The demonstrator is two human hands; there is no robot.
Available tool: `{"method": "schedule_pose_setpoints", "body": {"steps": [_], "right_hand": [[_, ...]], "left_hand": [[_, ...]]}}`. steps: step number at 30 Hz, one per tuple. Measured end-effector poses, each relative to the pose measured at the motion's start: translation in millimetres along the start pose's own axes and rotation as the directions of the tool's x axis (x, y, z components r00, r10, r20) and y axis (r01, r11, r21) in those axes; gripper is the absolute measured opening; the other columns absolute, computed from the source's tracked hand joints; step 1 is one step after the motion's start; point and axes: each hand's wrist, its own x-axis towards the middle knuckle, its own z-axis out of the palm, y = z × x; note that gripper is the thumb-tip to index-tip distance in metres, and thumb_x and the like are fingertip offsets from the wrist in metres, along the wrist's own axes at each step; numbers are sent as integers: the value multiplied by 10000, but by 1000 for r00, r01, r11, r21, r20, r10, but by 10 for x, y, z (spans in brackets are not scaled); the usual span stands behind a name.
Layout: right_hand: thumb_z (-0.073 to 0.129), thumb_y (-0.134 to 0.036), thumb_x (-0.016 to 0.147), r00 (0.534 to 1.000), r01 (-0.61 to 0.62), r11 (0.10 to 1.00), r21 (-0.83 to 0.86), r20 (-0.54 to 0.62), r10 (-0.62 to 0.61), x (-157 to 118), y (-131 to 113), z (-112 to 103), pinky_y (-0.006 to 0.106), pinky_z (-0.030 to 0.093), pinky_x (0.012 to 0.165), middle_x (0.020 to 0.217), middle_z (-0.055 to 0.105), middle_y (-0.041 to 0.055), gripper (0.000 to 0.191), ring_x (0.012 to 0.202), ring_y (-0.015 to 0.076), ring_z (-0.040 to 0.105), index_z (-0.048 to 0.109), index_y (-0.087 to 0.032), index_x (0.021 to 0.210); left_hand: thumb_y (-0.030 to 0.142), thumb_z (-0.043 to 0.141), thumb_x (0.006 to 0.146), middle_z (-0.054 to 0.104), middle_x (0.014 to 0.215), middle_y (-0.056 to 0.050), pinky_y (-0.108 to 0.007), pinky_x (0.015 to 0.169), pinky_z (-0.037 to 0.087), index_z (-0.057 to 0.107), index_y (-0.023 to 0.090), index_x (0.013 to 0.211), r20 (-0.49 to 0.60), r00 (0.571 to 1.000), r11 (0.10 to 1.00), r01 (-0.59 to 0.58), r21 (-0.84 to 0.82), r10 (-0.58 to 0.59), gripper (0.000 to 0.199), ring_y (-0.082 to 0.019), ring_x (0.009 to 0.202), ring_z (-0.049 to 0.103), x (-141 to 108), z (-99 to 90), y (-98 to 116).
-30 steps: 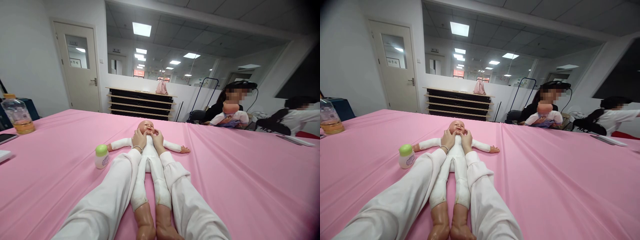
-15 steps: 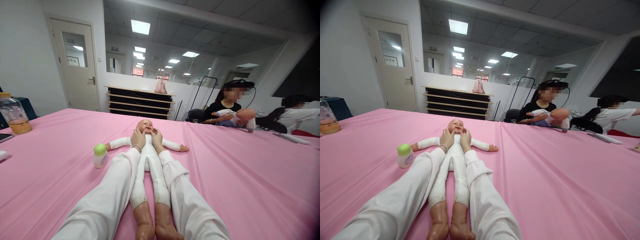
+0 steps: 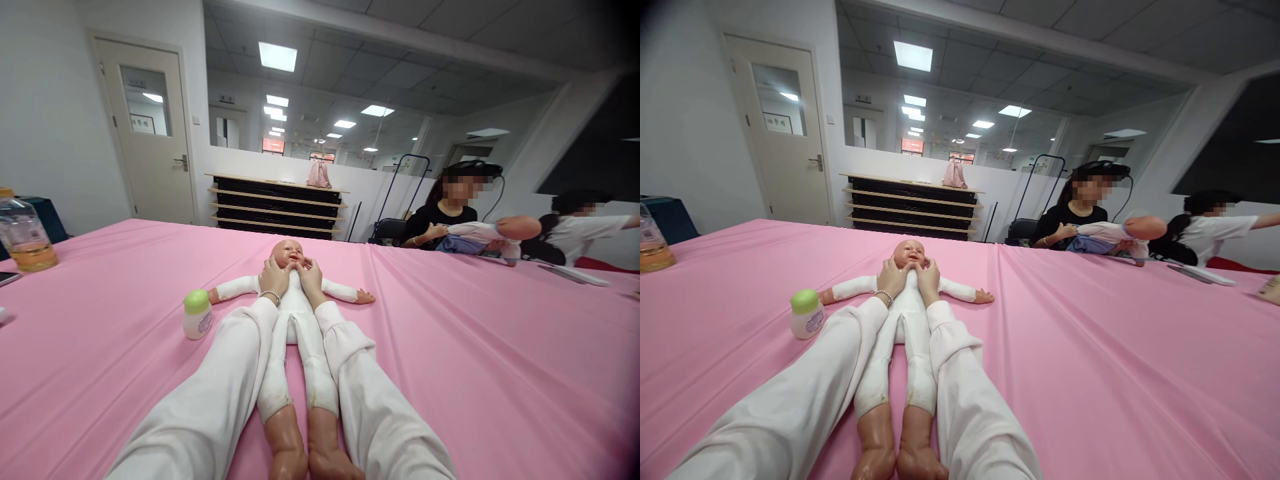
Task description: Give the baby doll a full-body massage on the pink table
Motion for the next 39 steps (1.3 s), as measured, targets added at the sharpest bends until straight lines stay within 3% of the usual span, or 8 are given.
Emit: {"method": "schedule_pose_setpoints", "body": {"steps": [7,12,16,19,23,26,33,39], "right_hand": [[556,-199,697,999,23,1000,-14,-35,-23,-25,4,5,278,436,807,963,618,78,243,884,162,570,551,-149,935],[589,-239,689,999,41,998,-55,-28,-43,-29,22,-8,286,428,830,993,603,85,272,920,172,564,540,-148,941],[662,-289,635,999,42,997,-72,-7,-43,-36,33,-16,301,409,868,1048,578,101,399,980,195,539,521,-142,978],[631,-255,662,999,42,997,-66,-10,-42,-32,39,-13,303,408,867,1038,582,88,330,977,189,538,524,-158,958],[505,-176,735,999,34,999,-42,-21,-35,-14,52,-2,296,414,849,1012,590,81,203,939,166,553,527,-162,936],[526,-196,724,999,41,999,-36,-26,-42,-13,43,-2,293,414,844,1003,593,74,204,937,165,551,527,-166,926],[683,-323,601,999,40,998,-45,-8,-40,-62,-29,-39,280,425,799,964,598,70,384,905,179,553,527,-165,914],[639,-273,654,1000,27,999,-42,-10,-28,-56,-30,-33,279,424,795,967,600,76,325,894,175,555,522,-154,934]], "left_hand": [[405,307,886,467,1240,-150,-383,889,395,386,157,1253,-2,1000,999,4,45,-4,450,-272,1109,495,-12,15,12],[438,309,872,445,1258,-159,-424,887,399,374,156,1263,32,999,1000,10,17,-10,486,-296,1113,488,-12,2,18],[570,384,802,439,1270,-160,-416,911,392,364,154,1274,39,999,1000,2,1,-2,630,-297,1133,471,-21,-10,15],[632,406,759,440,1272,-158,-401,894,407,364,166,1273,37,999,1000,11,-11,-11,695,-296,1118,485,-19,-8,12],[466,320,861,439,1276,-146,-400,889,403,351,171,1281,26,1000,1000,7,-3,-7,514,-283,1106,497,1,16,-4],[344,256,894,438,1280,-137,-396,900,394,357,173,1277,27,1000,1000,8,-1,-8,431,-266,1124,486,12,28,-15],[568,369,812,431,1282,-147,-404,910,391,346,172,1285,37,999,1000,-4,-6,4,617,-289,1130,473,3,15,-11],[538,360,827,448,1260,-156,-402,891,403,356,152,1282,17,1000,1000,-17,-9,17,596,-291,1107,492,0,14,-11]]}}
